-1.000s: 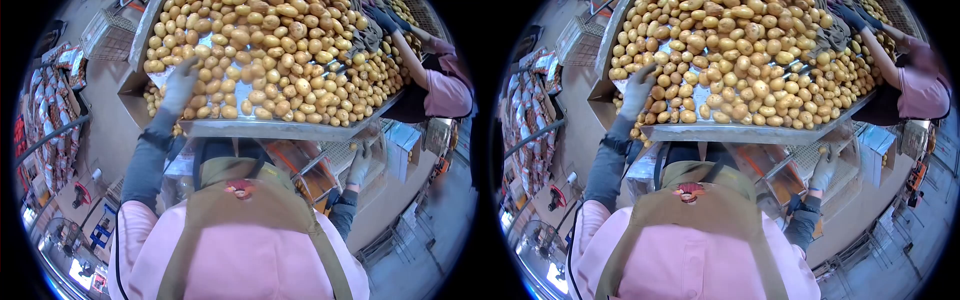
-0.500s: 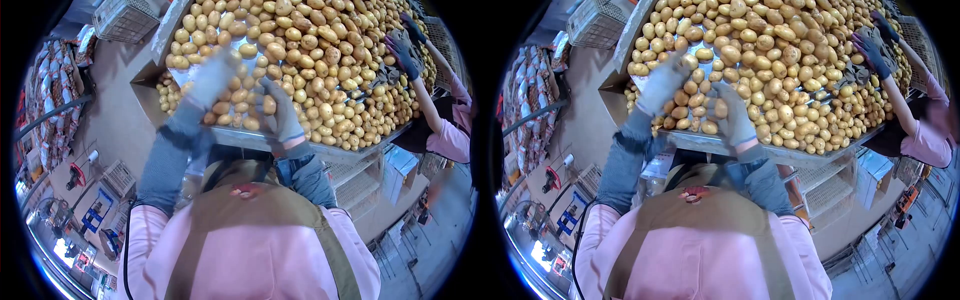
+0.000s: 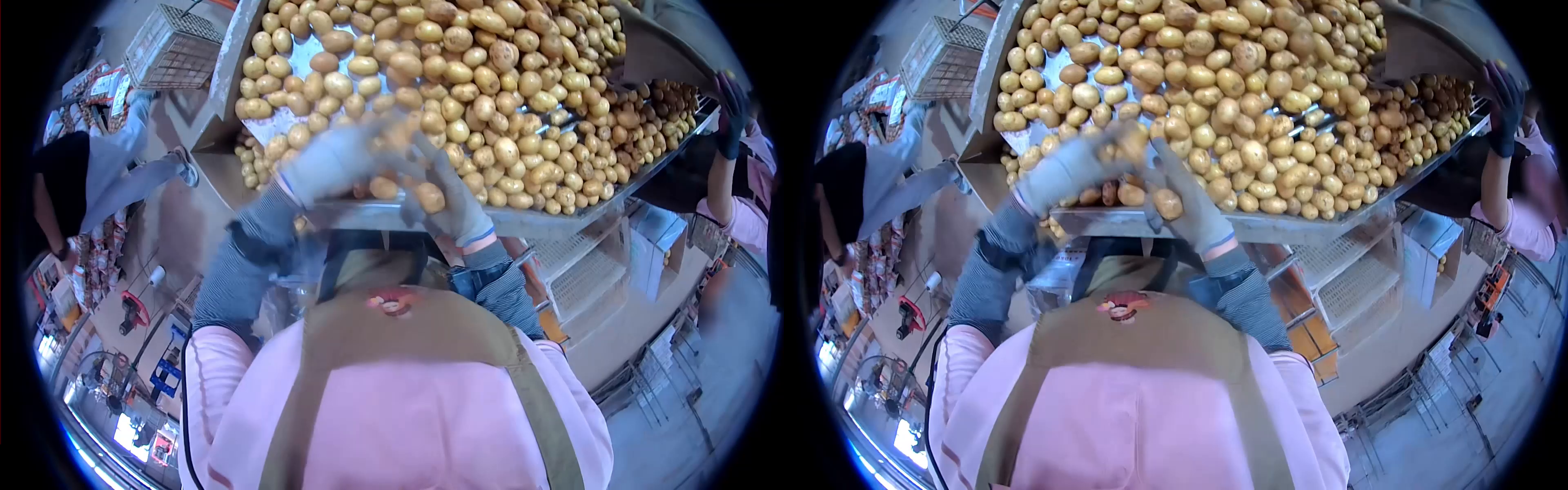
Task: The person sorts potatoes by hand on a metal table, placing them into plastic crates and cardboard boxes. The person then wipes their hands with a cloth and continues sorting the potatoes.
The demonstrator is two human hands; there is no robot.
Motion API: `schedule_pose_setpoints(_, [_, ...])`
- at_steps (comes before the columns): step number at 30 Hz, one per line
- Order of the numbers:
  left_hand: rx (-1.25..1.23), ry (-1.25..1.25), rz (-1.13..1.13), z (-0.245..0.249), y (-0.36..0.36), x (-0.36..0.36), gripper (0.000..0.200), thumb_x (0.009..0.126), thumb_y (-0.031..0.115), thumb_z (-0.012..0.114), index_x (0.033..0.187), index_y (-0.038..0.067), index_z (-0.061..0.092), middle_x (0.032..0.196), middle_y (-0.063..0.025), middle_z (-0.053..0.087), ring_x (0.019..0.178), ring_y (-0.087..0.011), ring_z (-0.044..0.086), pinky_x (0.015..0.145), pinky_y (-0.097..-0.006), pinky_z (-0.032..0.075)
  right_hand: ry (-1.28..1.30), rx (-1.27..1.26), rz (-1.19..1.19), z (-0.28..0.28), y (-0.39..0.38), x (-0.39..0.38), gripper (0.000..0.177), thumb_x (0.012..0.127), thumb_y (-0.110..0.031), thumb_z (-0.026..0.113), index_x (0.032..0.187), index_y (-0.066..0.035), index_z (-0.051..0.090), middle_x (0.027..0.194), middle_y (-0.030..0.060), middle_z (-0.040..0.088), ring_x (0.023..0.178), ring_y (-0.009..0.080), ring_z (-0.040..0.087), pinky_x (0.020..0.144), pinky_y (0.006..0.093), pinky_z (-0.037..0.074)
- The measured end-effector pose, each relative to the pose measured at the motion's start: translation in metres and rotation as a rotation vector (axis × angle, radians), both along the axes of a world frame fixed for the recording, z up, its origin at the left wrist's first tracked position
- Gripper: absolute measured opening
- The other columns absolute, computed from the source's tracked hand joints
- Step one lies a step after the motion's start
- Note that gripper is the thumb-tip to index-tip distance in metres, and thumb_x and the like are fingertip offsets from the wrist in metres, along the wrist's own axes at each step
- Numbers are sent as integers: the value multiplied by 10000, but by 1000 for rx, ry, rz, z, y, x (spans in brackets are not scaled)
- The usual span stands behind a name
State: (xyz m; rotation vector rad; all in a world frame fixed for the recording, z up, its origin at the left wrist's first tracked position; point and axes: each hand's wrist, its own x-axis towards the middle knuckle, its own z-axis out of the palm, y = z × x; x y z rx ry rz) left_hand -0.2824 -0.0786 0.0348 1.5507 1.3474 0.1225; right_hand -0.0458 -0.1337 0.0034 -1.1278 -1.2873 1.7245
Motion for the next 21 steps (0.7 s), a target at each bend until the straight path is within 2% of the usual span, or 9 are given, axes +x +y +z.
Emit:
schedule_pose_setpoints(2, [110,-207,-57,3,-55,37,437,973,315,650,1346,90,617,1073,-174,719,918,-249,703,823,-349,550,-38,-69,114,8,-16,33,467,966,-243,620,1355,-7,512,1176,122,628,938,194,609,834,319,492])
schedule_pose_setpoints(5, [-296,-275,205,5,-82,39,355,979,298,649,1241,61,682,962,-98,731,835,-138,678,762,-267,536,36,-548,153,49,-65,104,376,957,-305,640,1215,-39,576,1040,51,613,939,130,589,840,269,484])
schedule_pose_setpoints(8, [-425,-301,488,-4,-105,19,317,994,273,584,904,-9,697,712,-42,629,642,-81,567,574,-262,444,-320,-715,-101,50,-127,213,359,956,-331,639,1183,-56,599,993,32,614,912,112,582,799,253,480])
schedule_pose_setpoints(10, [-432,-201,528,0,-120,9,338,1009,300,575,870,14,689,648,-12,590,554,-69,519,504,-245,401,25,-915,-446,-8,-178,353,425,960,-314,631,1296,-56,586,1100,47,623,972,101,588,842,241,479])
schedule_pose_setpoints(12, [-387,-193,514,-30,-152,1,367,1036,357,568,882,46,690,578,36,551,437,-45,452,415,-213,348,-168,-524,-622,-34,-179,410,438,965,-258,635,1327,-19,573,1164,80,620,1057,152,602,900,268,483])
schedule_pose_setpoints(15, [-362,-297,778,-66,-177,-16,336,1034,356,574,924,60,687,590,34,564,435,-41,461,413,-202,338,-914,-71,-837,3,-115,334,375,968,-169,628,1294,10,584,1204,112,625,1097,224,608,954,328,483])
schedule_pose_setpoints(17, [-26,-175,827,-96,-193,-43,284,1042,316,566,1050,69,704,675,25,634,506,-27,520,435,-184,349,-1119,355,-684,-1,-82,275,382,964,-90,612,1327,22,566,1288,168,610,1167,306,589,1013,391,458])
schedule_pose_setpoints(19, [-68,-317,1237,-66,-176,-43,281,1048,293,556,1124,67,706,747,21,672,545,-18,543,439,-177,345,-1018,453,-345,4,-55,167,423,949,-85,608,1360,2,554,1366,200,569,1262,338,535,1084,432,400])
schedule_pose_setpoints(21, [55,-176,1272,-74,-169,-59,322,1020,234,583,1257,29,656,1006,-51,704,828,-128,646,656,-249,486,-926,586,10,-6,-33,65,478,921,-90,612,1388,-13,540,1434,237,520,1369,373,465,1164,488,327])
